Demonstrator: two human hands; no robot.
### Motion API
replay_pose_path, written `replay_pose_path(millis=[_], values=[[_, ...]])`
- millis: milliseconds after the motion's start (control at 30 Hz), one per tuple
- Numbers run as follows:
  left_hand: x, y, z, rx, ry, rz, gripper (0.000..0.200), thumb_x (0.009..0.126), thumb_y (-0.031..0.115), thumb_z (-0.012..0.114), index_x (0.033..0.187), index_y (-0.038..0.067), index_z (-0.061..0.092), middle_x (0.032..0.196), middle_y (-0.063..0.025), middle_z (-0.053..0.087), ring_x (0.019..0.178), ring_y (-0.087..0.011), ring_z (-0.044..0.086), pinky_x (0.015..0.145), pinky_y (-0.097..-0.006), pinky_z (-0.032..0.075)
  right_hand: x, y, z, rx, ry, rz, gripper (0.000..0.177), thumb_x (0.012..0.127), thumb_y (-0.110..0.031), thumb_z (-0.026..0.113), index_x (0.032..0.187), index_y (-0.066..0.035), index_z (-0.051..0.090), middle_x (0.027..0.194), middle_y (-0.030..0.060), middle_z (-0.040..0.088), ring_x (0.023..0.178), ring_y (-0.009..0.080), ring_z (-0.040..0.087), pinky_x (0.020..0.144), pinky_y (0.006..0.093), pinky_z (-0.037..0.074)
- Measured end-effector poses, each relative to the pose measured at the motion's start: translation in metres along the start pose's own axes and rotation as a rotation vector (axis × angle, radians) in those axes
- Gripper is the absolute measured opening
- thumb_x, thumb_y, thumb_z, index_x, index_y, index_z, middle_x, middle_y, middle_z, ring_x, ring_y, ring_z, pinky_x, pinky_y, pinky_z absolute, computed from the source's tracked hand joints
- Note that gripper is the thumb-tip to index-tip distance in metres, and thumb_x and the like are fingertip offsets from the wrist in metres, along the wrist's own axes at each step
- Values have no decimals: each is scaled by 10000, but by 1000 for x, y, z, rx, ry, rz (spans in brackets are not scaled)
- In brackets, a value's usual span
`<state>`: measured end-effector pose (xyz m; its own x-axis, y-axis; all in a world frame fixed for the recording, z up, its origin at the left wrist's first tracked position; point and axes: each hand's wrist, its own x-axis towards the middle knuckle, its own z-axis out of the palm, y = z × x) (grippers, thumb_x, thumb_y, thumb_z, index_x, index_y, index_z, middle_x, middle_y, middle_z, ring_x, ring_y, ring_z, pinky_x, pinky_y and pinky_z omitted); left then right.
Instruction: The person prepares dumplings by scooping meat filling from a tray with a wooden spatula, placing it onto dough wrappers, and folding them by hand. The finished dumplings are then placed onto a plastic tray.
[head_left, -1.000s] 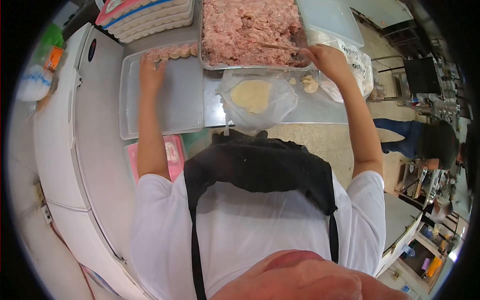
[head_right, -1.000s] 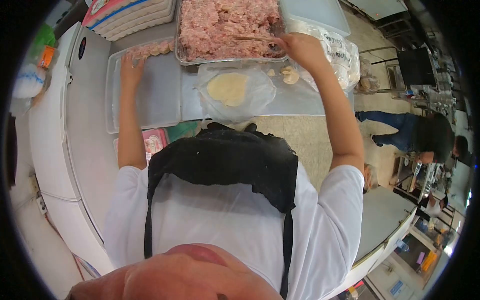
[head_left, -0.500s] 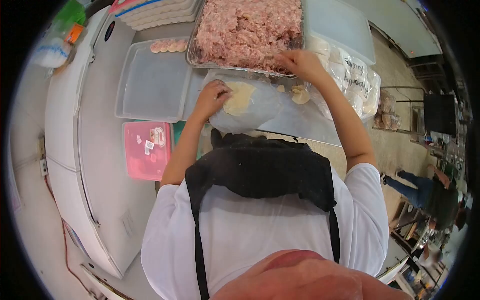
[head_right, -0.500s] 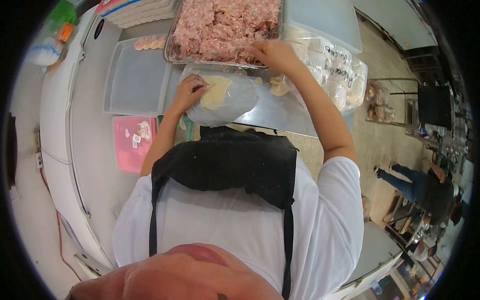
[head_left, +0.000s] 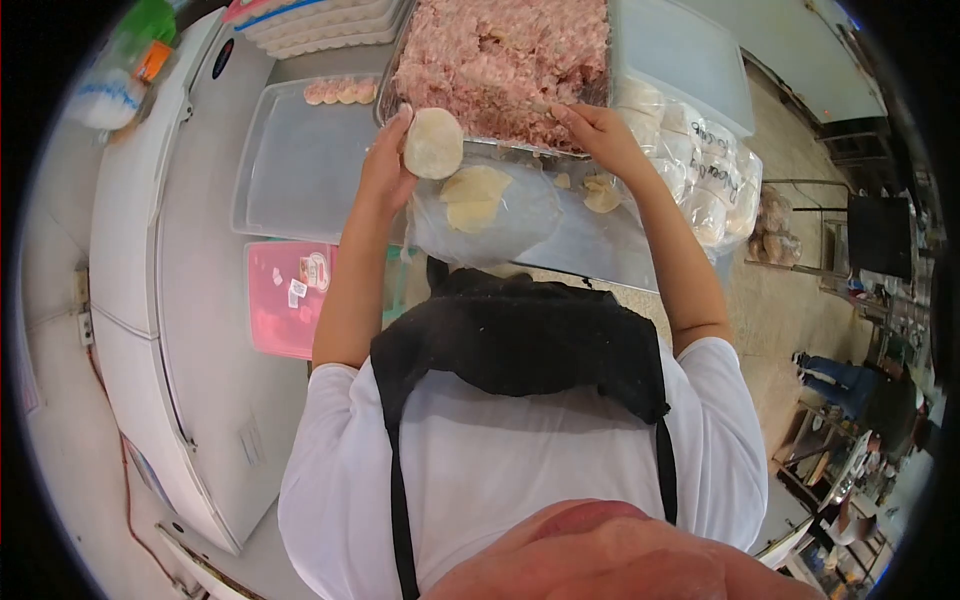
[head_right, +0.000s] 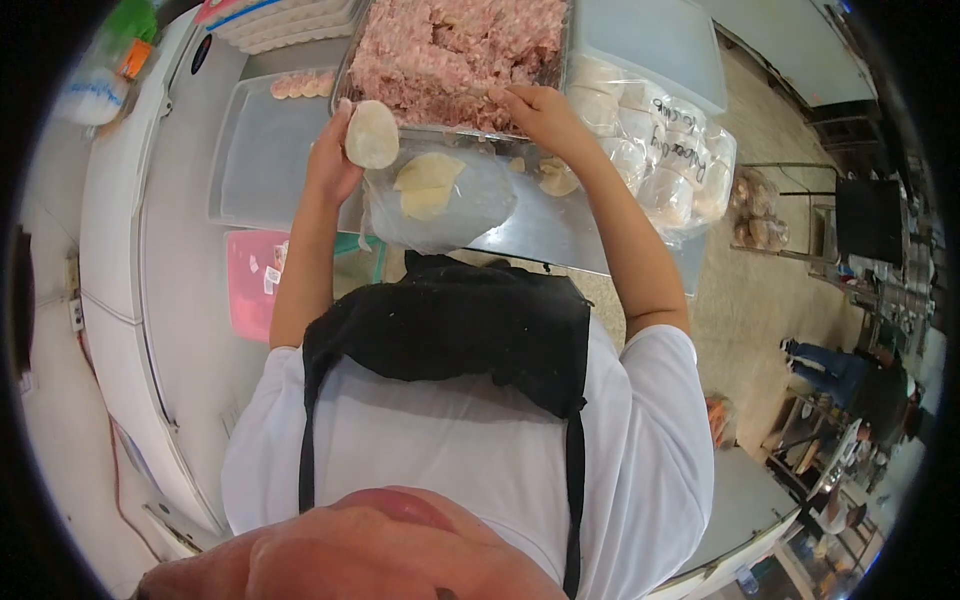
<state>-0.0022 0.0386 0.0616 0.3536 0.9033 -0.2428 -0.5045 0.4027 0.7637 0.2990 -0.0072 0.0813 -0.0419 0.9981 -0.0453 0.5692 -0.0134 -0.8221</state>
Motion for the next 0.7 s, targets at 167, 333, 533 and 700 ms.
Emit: replay_pose_path(millis=[167, 333, 533, 700], values=[[25, 11, 37, -41, -95, -13, 346, 969, 172, 508, 1269, 7, 458, 1227, -112, 563, 1069, -231, 592, 928, -372, 493, -15, -32, 9, 338, 166, 8, 375, 962, -377, 543, 929, -32, 687, 623, -56, 419, 587, 36, 347, 531, 189, 289], [37, 32, 91, -395, -147, -92, 512, 989, 409, 389, 1279, -11, 440, 1212, -132, 576, 1048, -277, 593, 968, -393, 445, -15, -48, 53, 21, 469, -272, 303, 957, -286, 548, 1057, -27, 670, 761, 40, 591, 669, 157, 556, 626, 281, 441], [79, 26, 66, -391, -100, -158, 678, 961, 570, 266, 1342, 26, 407, 1361, -159, 438, 1224, -332, 441, 1053, -523, 315, -55, -89, 29, -633, 345, -61, 240, 917, -220, 567, 1110, -104, 650, 918, 143, 633, 824, 348, 623, 720, 418, 509], [58, 44, 81, -319, -161, -244, 704, 929, 593, 319, 1431, 100, 334, 1480, -140, 318, 1368, -381, 268, 1086, -626, 203, -66, -106, 56, -708, 316, 38, 233, 918, -234, 552, 1100, -106, 622, 893, 140, 621, 816, 342, 630, 677, 434, 504]])
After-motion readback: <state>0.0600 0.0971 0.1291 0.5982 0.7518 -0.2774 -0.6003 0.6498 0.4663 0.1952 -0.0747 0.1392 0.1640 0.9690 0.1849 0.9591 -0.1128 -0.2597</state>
